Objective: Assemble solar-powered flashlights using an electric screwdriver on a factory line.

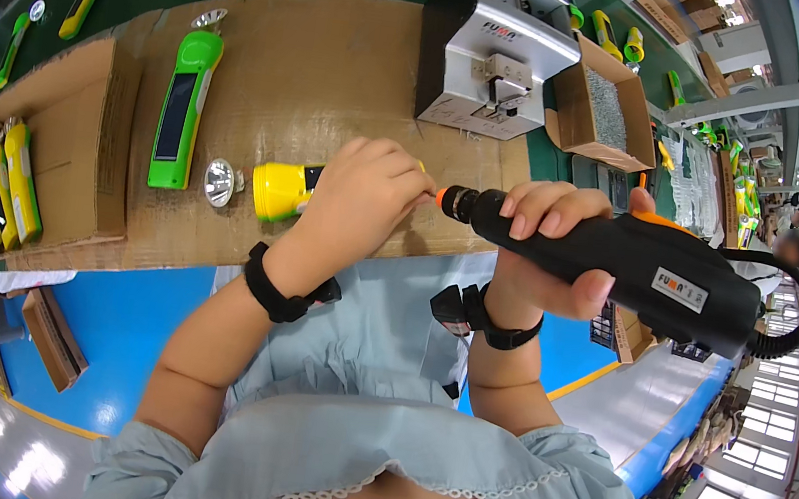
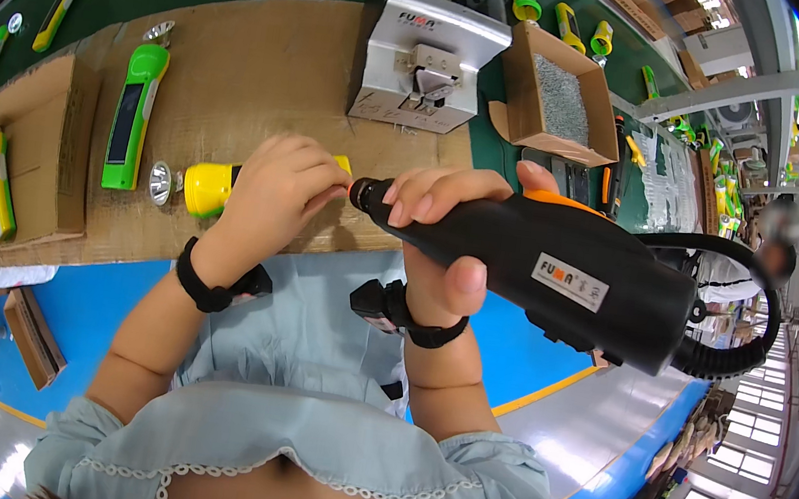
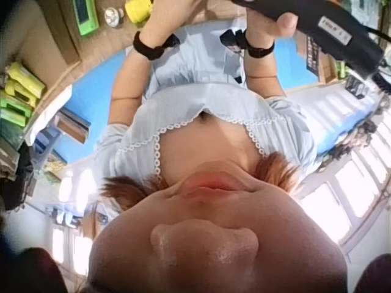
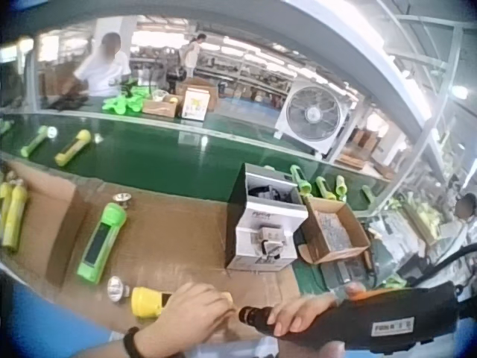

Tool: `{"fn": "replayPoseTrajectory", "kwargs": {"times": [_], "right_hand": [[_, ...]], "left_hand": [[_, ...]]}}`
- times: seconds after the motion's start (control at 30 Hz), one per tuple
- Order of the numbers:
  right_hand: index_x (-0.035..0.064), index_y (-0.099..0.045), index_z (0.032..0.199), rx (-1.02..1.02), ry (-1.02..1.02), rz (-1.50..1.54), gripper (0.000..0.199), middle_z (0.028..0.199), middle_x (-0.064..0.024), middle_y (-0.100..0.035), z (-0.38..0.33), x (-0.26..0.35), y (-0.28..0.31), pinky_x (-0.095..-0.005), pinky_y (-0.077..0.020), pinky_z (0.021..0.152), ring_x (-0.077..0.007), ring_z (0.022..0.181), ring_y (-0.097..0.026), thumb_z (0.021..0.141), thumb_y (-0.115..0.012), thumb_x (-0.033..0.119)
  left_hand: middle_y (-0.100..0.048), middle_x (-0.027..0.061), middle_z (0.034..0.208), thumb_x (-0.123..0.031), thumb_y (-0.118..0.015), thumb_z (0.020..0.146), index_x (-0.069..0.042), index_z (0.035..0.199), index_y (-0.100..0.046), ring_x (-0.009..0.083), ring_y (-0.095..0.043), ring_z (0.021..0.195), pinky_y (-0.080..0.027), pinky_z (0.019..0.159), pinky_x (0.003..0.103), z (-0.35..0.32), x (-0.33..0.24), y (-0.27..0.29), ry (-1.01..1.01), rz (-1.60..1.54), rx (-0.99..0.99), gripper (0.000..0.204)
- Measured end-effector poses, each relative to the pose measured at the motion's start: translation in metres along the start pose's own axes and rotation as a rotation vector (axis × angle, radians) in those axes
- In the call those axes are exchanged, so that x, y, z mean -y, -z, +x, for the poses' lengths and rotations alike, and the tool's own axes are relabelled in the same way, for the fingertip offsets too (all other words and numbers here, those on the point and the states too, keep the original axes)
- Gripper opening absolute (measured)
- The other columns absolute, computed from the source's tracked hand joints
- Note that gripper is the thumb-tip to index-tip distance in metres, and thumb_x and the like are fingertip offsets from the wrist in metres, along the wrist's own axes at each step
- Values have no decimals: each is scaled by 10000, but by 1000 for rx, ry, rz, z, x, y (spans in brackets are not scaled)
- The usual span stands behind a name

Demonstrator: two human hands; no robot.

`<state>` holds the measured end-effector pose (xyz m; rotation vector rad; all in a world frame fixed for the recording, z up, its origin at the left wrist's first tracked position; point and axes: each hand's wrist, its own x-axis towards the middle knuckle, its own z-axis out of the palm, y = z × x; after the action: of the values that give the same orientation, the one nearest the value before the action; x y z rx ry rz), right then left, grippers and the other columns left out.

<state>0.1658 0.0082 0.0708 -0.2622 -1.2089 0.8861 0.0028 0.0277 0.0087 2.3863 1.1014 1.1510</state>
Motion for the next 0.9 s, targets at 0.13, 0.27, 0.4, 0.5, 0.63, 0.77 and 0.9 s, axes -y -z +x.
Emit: {"fn": "replayPoseTrajectory", "kwargs": {"times": [0.13,0.27,0.4,0.5,0.63,0.77,0.9], "right_hand": [[73,-230,1345,-11,27,-56,766,761,-99,-540,23,23,15,-394,-488,606,-229,606,-556,810,-644,432],[-16,-239,1338,-96,192,-103,725,732,-100,-572,63,11,25,-348,-503,564,-201,569,-570,837,-654,302],[-68,-347,1261,-66,232,-285,543,691,-113,-592,99,-17,25,-316,-505,552,-189,551,-582,852,-628,152],[-64,-378,1252,-60,184,-451,473,684,-123,-597,107,-35,28,-288,-492,546,-181,551,-579,860,-587,97],[-71,-406,1228,-26,126,-578,411,658,-92,-592,109,-44,27,-260,-470,534,-150,546,-571,861,-559,33],[-58,-407,1241,-60,-29,-502,429,631,-81,-572,109,-32,23,-268,-455,503,-148,517,-556,851,-568,21],[-28,-420,1167,-82,-88,-220,382,644,-73,-562,76,-8,20,-261,-461,481,-144,504,-558,828,-595,-5]], "left_hand": [[-613,58,803,-103,-678,731,-72,790,-629,264,-570,807,-454,717,372,3,-6,9,45,58,-19,82],[-610,83,791,-97,-656,754,-66,795,-634,289,-573,783,-463,691,379,51,-27,31,116,162,-158,56],[-619,91,804,-88,-644,751,-80,853,-667,295,-594,821,-479,696,384,130,-16,33,20,309,-337,106],[-618,106,841,-83,-640,747,-79,857,-678,301,-596,844,-487,711,387,171,5,18,46,509,-261,117],[-601,130,882,-82,-636,747,-90,937,-669,315,-590,861,-489,716,403,167,5,16,87,444,-171,193],[-568,160,897,-108,-661,737,-43,1060,-590,357,-568,877,-472,735,430,102,-33,41,179,307,-70,337],[-571,160,933,-134,-710,706,-24,1024,-587,358,-555,908,-451,785,424,27,-41,30,258,159,101,359]]}}
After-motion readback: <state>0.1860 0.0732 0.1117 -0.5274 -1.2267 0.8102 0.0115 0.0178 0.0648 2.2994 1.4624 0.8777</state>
